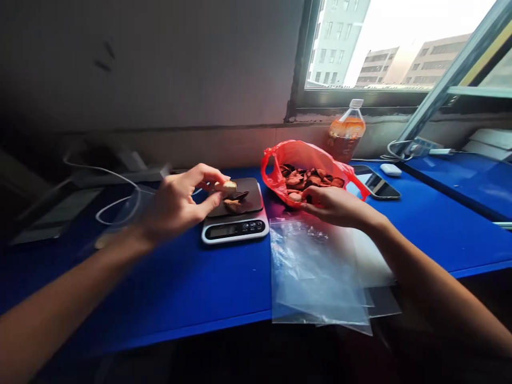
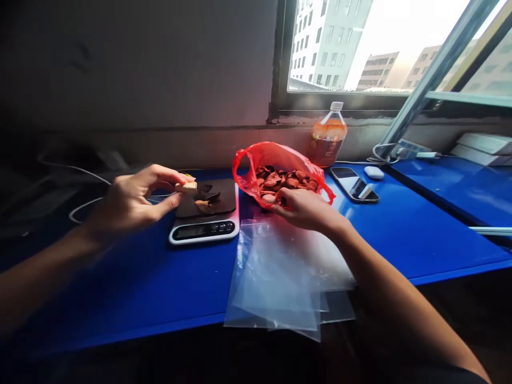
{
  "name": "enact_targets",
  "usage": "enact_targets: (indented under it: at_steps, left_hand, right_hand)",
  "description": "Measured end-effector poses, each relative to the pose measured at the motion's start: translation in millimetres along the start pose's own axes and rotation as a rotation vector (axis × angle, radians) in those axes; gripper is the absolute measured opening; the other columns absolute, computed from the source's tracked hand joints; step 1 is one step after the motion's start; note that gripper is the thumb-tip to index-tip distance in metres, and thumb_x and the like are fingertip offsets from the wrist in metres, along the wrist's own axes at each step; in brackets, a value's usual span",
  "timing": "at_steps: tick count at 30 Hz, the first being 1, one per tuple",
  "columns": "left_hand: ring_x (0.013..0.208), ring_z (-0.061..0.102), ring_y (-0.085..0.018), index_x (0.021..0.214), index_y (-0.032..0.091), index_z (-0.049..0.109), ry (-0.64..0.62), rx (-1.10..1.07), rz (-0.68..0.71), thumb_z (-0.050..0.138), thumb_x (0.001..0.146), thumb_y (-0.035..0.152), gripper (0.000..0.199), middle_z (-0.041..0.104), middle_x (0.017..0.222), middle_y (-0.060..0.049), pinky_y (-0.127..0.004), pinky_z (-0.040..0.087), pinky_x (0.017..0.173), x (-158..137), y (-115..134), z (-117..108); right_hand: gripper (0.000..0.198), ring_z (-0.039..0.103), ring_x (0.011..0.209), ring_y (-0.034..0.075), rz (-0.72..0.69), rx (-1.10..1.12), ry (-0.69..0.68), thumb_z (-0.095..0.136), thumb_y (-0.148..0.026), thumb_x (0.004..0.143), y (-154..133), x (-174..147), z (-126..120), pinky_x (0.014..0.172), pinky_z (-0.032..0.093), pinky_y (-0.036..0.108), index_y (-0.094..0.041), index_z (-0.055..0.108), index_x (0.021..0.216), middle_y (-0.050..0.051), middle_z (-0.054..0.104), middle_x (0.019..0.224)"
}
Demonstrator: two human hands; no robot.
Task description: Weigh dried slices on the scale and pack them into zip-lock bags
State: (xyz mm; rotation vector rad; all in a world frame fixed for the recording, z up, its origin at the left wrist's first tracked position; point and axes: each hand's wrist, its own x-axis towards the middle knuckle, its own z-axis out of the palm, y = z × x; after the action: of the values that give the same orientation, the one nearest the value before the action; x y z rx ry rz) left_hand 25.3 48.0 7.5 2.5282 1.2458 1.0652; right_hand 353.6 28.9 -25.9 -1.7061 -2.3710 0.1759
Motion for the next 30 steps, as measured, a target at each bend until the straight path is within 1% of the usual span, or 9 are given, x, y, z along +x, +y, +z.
enact_targets:
  at_steps: [2, 4, 9, 11, 14, 17, 23, 26, 30]
  left_hand:
    - [0.098, 0.075, -0.024, 0.104, 0.023, 0.067, 0.008, 0.0, -0.094, 0.065, 0.085, 0.04, 0.025, 0.078, 0.111, -0.004, -0.035, 0.059, 0.094, -17, -16, -3]
    - [0.096, 0.076, -0.024, 0.101, 0.022, 0.066, 0.02, -0.036, -0.17, 0.067, 0.084, 0.041, 0.025, 0.08, 0.107, -0.005, -0.036, 0.06, 0.093, -25, -31, -2]
    - [0.103, 0.076, -0.027, 0.091, 0.024, 0.055, 0.098, -0.162, -0.242, 0.069, 0.08, 0.041, 0.024, 0.08, 0.109, -0.01, -0.042, 0.059, 0.097, -29, -53, 6]
    - [0.104, 0.076, -0.029, 0.093, 0.024, 0.057, 0.099, -0.143, -0.229, 0.069, 0.08, 0.041, 0.025, 0.08, 0.109, -0.009, -0.043, 0.059, 0.098, -31, -56, 11]
    - [0.097, 0.077, -0.029, 0.099, 0.024, 0.066, 0.101, -0.064, -0.175, 0.067, 0.083, 0.045, 0.026, 0.081, 0.107, -0.007, -0.044, 0.06, 0.093, -35, -58, 18]
    - [0.096, 0.078, -0.029, 0.096, 0.024, 0.071, 0.129, -0.004, -0.131, 0.064, 0.087, 0.043, 0.023, 0.081, 0.109, -0.006, -0.043, 0.061, 0.089, -37, -60, 24]
    - [0.107, 0.075, -0.029, 0.098, 0.022, 0.071, 0.092, -0.014, -0.04, 0.066, 0.087, 0.037, 0.019, 0.079, 0.117, -0.008, -0.042, 0.058, 0.096, -38, -56, 28]
    - [0.107, 0.074, -0.028, 0.098, 0.021, 0.071, 0.106, 0.01, 0.02, 0.065, 0.088, 0.038, 0.021, 0.078, 0.115, -0.009, -0.042, 0.056, 0.098, -39, -53, 24]
    - [0.103, 0.071, -0.026, 0.101, 0.021, 0.069, 0.098, 0.045, 0.078, 0.063, 0.09, 0.038, 0.021, 0.077, 0.107, -0.008, -0.041, 0.055, 0.095, -41, -52, 21]
  right_hand:
    - [0.04, 0.06, 0.073, 0.016, -0.021, 0.036, -0.032, 0.046, -0.052, 0.101, 4, 3, 3, 0.062, 0.036, 0.027, -0.018, 0.064, 0.092, 0.009, 0.071, 0.089]
    - [0.04, 0.059, 0.071, 0.015, -0.028, 0.081, -0.05, 0.046, -0.052, 0.101, 7, 5, 5, 0.063, 0.038, 0.027, -0.017, 0.063, 0.092, 0.008, 0.07, 0.088]
    - [0.039, 0.062, 0.074, 0.016, -0.023, 0.12, -0.055, 0.047, -0.049, 0.101, 9, 2, 3, 0.064, 0.041, 0.027, -0.015, 0.066, 0.111, 0.009, 0.071, 0.093]
    - [0.04, 0.064, 0.078, 0.017, -0.03, 0.121, -0.053, 0.048, -0.05, 0.1, 10, 0, 4, 0.066, 0.044, 0.027, -0.016, 0.066, 0.113, 0.01, 0.072, 0.096]
    - [0.043, 0.068, 0.085, 0.021, -0.053, 0.132, -0.013, 0.048, -0.055, 0.099, 12, -2, 6, 0.072, 0.049, 0.03, -0.018, 0.066, 0.11, 0.011, 0.074, 0.103]
    - [0.045, 0.069, 0.084, 0.022, -0.073, 0.118, 0.013, 0.047, -0.056, 0.098, 13, -3, 8, 0.07, 0.05, 0.032, -0.019, 0.067, 0.113, 0.01, 0.075, 0.101]
    - [0.04, 0.069, 0.083, 0.021, -0.094, 0.098, -0.018, 0.047, -0.053, 0.099, 13, -4, 9, 0.069, 0.051, 0.031, -0.019, 0.065, 0.11, 0.01, 0.075, 0.101]
    - [0.039, 0.07, 0.087, 0.021, -0.099, 0.09, -0.012, 0.048, -0.051, 0.1, 16, -3, 8, 0.073, 0.052, 0.032, -0.018, 0.065, 0.112, 0.011, 0.075, 0.105]
    - [0.037, 0.071, 0.084, 0.021, -0.14, 0.12, 0.047, 0.049, -0.05, 0.1, 10, -2, -4, 0.069, 0.053, 0.032, -0.02, 0.067, 0.113, 0.01, 0.076, 0.103]
